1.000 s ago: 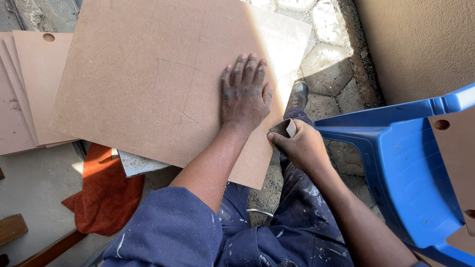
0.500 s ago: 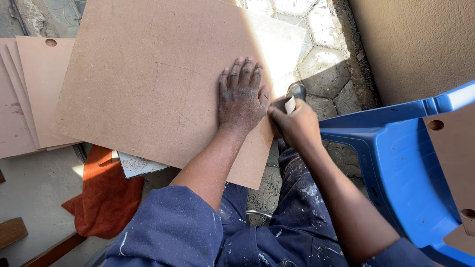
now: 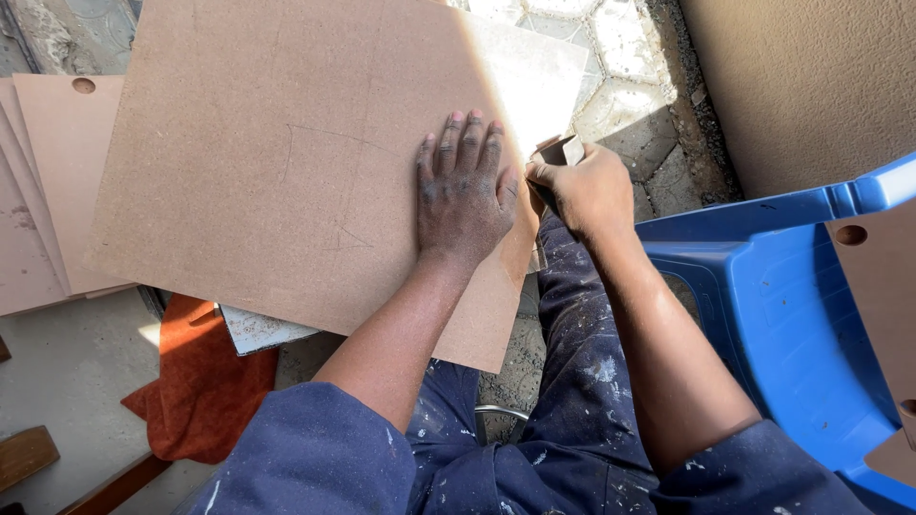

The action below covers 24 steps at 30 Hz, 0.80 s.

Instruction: The person sands the edges and surface of a rectangular wooden board using a sanding block. They hold the board on their lap with one hand while moving the sanding block back and forth with the other hand.

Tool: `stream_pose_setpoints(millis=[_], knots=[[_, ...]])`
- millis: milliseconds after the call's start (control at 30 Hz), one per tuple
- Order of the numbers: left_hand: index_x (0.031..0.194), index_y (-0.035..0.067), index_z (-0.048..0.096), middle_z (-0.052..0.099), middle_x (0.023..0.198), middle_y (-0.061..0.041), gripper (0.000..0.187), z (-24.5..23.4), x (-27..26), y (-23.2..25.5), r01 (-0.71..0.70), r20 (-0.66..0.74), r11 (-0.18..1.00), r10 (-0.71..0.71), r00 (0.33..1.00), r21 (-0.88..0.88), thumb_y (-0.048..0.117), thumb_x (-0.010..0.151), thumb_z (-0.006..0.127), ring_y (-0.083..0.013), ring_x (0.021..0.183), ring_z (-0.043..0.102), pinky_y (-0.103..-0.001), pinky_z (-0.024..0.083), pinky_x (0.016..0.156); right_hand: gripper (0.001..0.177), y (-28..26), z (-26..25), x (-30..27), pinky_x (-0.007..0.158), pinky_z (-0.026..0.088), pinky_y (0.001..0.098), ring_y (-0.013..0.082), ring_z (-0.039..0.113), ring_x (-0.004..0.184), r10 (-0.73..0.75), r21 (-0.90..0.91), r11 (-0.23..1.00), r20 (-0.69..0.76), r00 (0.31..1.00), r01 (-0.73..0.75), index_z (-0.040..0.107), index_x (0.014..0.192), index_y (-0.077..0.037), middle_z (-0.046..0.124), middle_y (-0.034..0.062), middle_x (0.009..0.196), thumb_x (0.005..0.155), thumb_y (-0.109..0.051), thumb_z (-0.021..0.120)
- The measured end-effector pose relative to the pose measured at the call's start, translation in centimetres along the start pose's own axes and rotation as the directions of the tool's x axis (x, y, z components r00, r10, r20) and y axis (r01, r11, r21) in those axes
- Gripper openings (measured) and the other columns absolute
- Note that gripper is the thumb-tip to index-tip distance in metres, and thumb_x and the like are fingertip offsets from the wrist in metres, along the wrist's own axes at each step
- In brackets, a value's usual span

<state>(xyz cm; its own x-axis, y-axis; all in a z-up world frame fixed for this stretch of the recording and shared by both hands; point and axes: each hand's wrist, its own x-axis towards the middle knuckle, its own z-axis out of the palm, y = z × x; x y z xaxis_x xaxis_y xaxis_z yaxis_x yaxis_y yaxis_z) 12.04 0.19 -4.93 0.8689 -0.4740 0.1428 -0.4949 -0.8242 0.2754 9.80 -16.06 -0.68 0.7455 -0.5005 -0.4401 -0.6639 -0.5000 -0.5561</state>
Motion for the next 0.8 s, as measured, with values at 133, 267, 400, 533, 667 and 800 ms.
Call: stream_pose_setpoints(millis=[133, 267, 400, 533, 667, 800], knots=[[0.15, 0.012, 0.047, 0.041, 0.154, -0.018, 0.051, 0.3, -0.1, 0.4, 0.007, 0.012, 1.0, -0.007, 1.0, -0.006, 0.04, 0.109, 0.042, -0.036, 0.15, 0.033, -0.06, 0.021, 0.121, 0.048, 0.9, 0.7, -0.4, 0.078, 0.054, 0.0429, 0.0339, 0.073, 0.099, 0.028, 0.007, 1.0, -0.036, 0.999, -0.028, 0.074, 0.107, -0.013, 0.074, 0.0134, 0.093, 0.076, -0.048, 0.086], [0.15, 0.013, 0.048, 0.042, 0.154, -0.018, 0.05, 0.1, -0.2, 0.0, 0.002, -0.014, 0.999, -0.001, 1.0, 0.032, 0.04, 0.108, 0.045, -0.0355, 0.15, 0.033, -0.06, 0.023, 0.12, 0.046, -0.3, 1.6, -6.2, 0.082, 0.054, 0.0472, 0.0392, 0.071, 0.103, 0.028, 0.065, 0.997, -0.015, 0.999, -0.027, 0.072, 0.11, -0.008, 0.074, 0.019, 0.1, 0.082, -0.044, 0.084], [0.149, 0.015, 0.048, 0.042, 0.153, -0.016, 0.048, 0.1, -0.1, 0.2, 0.008, -0.007, 1.0, -0.008, 1.0, 0.028, 0.04, 0.108, 0.044, -0.0341, 0.15, 0.034, -0.059, 0.023, 0.12, 0.043, 2.2, 2.7, -8.8, 0.078, 0.053, 0.0444, 0.0397, 0.071, 0.096, 0.054, 0.059, 0.997, 0.066, 0.996, -0.058, 0.069, 0.099, -0.007, 0.071, 0.017, 0.088, 0.081, -0.045, 0.081], [0.149, 0.015, 0.049, 0.043, 0.152, -0.015, 0.048, 0.5, -0.1, 0.0, 0.004, -0.035, 0.999, -0.002, 0.999, 0.039, 0.04, 0.108, 0.045, -0.0339, 0.149, 0.035, -0.059, 0.023, 0.12, 0.045, 3.1, 2.6, -8.5, 0.076, 0.051, 0.0444, 0.0403, 0.07, 0.095, 0.064, 0.06, 0.996, 0.1, 0.993, -0.071, 0.067, 0.098, -0.007, 0.068, 0.0203, 0.086, 0.081, -0.047, 0.081], [0.148, 0.015, 0.05, 0.045, 0.152, -0.016, 0.049, 0.8, -0.2, -0.2, 0.003, -0.068, 0.999, 0.001, 0.998, 0.052, 0.042, 0.107, 0.047, -0.0341, 0.148, 0.037, -0.059, 0.026, 0.119, 0.041, 1.4, 1.2, -7.5, 0.08, 0.051, 0.0474, 0.0427, 0.068, 0.102, 0.022, -0.019, 1.0, 0.164, 0.986, -0.019, 0.07, 0.099, -0.008, 0.071, 0.0212, 0.093, 0.076, -0.039, 0.082], [0.149, 0.014, 0.048, 0.043, 0.153, -0.017, 0.049, 0.2, -0.2, 0.1, -0.007, -0.024, 0.999, 0.008, 1.0, 0.039, 0.041, 0.109, 0.044, -0.0354, 0.149, 0.035, -0.059, 0.025, 0.12, 0.042, 1.5, 0.7, -5.1, 0.081, 0.053, 0.0469, 0.0392, 0.071, 0.103, 0.007, -0.062, 0.998, 0.11, 0.994, 0.0, 0.072, 0.105, -0.01, 0.074, 0.0188, 0.096, 0.079, -0.043, 0.082]])
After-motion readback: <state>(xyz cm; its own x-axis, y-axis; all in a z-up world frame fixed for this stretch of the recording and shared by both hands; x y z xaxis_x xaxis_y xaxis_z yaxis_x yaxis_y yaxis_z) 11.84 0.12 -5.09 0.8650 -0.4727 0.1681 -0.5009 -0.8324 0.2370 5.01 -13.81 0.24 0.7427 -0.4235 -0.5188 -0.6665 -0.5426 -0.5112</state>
